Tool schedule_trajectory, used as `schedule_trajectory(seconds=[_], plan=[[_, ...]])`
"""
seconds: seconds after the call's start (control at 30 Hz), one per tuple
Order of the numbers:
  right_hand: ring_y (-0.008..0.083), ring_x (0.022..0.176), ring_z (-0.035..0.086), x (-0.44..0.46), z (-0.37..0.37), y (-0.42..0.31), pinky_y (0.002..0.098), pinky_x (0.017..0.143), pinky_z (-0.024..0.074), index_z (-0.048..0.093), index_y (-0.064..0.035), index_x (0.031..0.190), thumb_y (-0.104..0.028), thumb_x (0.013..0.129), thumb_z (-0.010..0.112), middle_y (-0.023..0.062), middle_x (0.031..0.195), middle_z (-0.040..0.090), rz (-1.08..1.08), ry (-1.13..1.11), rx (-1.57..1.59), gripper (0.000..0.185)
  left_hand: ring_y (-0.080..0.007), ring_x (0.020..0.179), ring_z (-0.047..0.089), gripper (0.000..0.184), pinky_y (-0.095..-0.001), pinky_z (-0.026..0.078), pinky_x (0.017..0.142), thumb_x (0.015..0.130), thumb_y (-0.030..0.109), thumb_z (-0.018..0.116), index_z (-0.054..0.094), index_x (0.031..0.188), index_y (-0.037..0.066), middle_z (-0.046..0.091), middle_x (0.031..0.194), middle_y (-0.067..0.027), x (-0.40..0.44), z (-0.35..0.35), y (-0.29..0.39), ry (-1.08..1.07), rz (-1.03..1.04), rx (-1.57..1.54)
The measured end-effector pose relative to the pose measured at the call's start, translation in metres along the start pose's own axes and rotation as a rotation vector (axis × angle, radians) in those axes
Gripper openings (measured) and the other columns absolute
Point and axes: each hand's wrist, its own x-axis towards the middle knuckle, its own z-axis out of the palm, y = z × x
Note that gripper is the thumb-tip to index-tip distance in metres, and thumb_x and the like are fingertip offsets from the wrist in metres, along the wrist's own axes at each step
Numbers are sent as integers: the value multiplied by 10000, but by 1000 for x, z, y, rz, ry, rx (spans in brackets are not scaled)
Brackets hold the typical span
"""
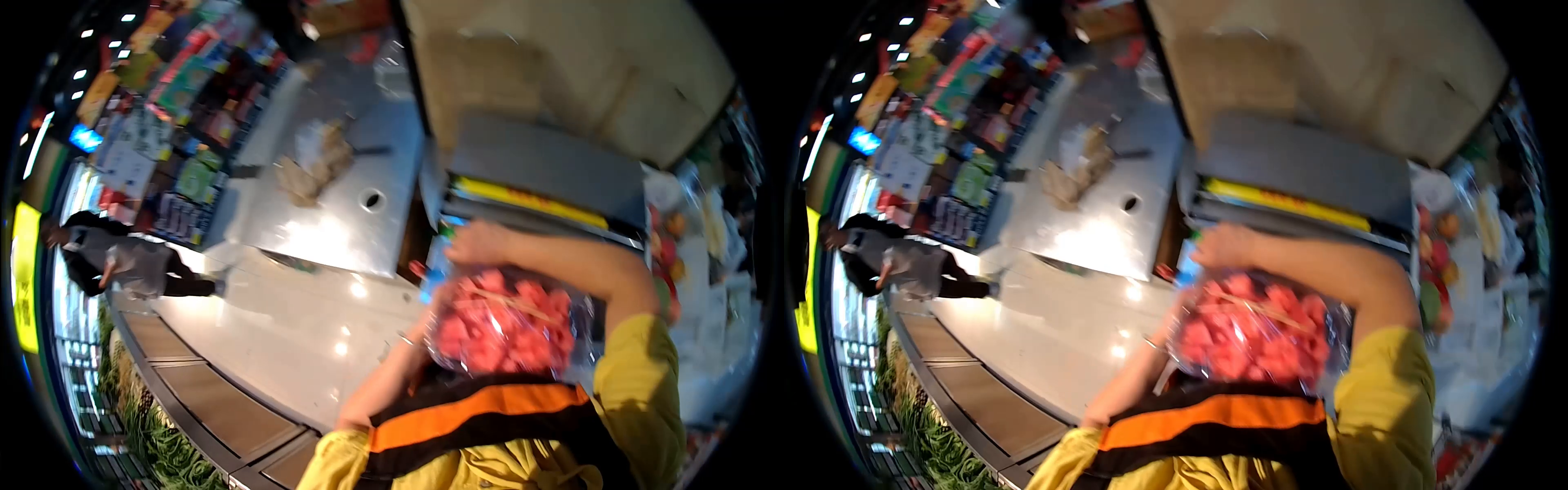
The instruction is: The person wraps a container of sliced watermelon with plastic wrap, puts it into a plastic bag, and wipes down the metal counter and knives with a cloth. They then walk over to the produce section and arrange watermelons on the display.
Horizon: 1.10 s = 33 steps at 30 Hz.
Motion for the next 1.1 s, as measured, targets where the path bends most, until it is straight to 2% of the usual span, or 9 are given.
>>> schedule_trajectory(seconds=[0.07, 0.33, 0.4, 0.43, 0.5, 0.57, 0.63, 0.73, 1.1], plan=[[261, 577, 633, 20, 10, 6, 397, 459, 490, 510, -86, 800, -182, 798, 515, 77, 635, 583, -27, -32, 40, 96, -222, 1251, 382, 671, -370, 347, 1014, 900, 524, 355, 293, 1377, 56, 359, 1377, -91, 8, -8, -12, -1, -14, -79], [301, 673, 664, 81, 8, -14, 388, 564, 525, 631, -30, 736, -94, 803, 544, 194, 728, 645, 705, -75, 332, 127, -198, 1315, 292, 702, -350, 264, 1070, 900, 536, 348, 217, 1427, 91, 234, 1469, -58, 24, -35, -38, -71, -12, -193], [269, 599, 656, 100, 30, 18, 364, 510, 519, 605, 5, 741, -106, 852, 528, 173, 701, 637, 1108, 151, 1386, 175, -194, 1310, 300, 681, -345, 266, 1068, 907, 523, 344, 225, 1424, 96, 247, 1463, -54, 33, -42, -55, -60, 16, -215], [215, 523, 626, 110, 20, 25, 321, 454, 495, 576, 26, 743, -119, 871, 525, 134, 658, 620, 1133, 337, 1480, 200, -190, 1304, 308, 660, -341, 267, 1067, 914, 510, 339, 233, 1422, 101, 260, 1457, -51, 38, -45, -63, -50, 40, -227], [172, 527, 622, 109, 38, 38, 291, 465, 487, 585, 28, 780, -187, 876, 543, 110, 650, 626, 778, 192, 1347, 239, -181, 1292, 323, 616, -329, 258, 1069, 929, 474, 337, 246, 1417, 109, 290, 1437, -43, 43, -50, -76, -129, 126, -235], [294, 675, 642, 95, -16, 28, 360, 625, 513, 645, -49, 823, -178, 794, 583, 129, 746, 654, 438, -102, 545, 146, -177, 1306, 298, 605, -323, 236, 1076, 935, 461, 338, 246, 1418, 108, 293, 1433, -44, 33, -44, -59, -150, 196, -206], [334, 816, 620, 65, -33, 28, 399, 754, 497, 680, -101, 927, -127, 768, 547, 142, 837, 653, 232, -443, 484, 209, -177, 1341, 231, 609, -316, 202, 1087, 944, 455, 336, 226, 1424, 97, 257, 1446, -57, 54, -51, -80, -143, 335, -187], [323, 847, 611, 41, -45, 16, 419, 747, 490, 683, -104, 912, -151, 764, 564, 142, 903, 640, 207, -654, 313, 196, -177, 1361, 183, 650, -315, 174, 1097, 952, 452, 339, 115, 1444, 91, 164, 1480, -63, 53, -53, -76, -119, 295, -110], [314, 795, 603, 11, -21, 16, 415, 712, 486, 641, -68, 748, -139, 739, 563, 138, 863, 584, 346, -604, 152, 105, -175, 1304, 252, 668, -301, 201, 1069, 917, 465, 431, 200, 1400, 66, 297, 1369, -74, 49, -47, -85, 97, 351, -73]])
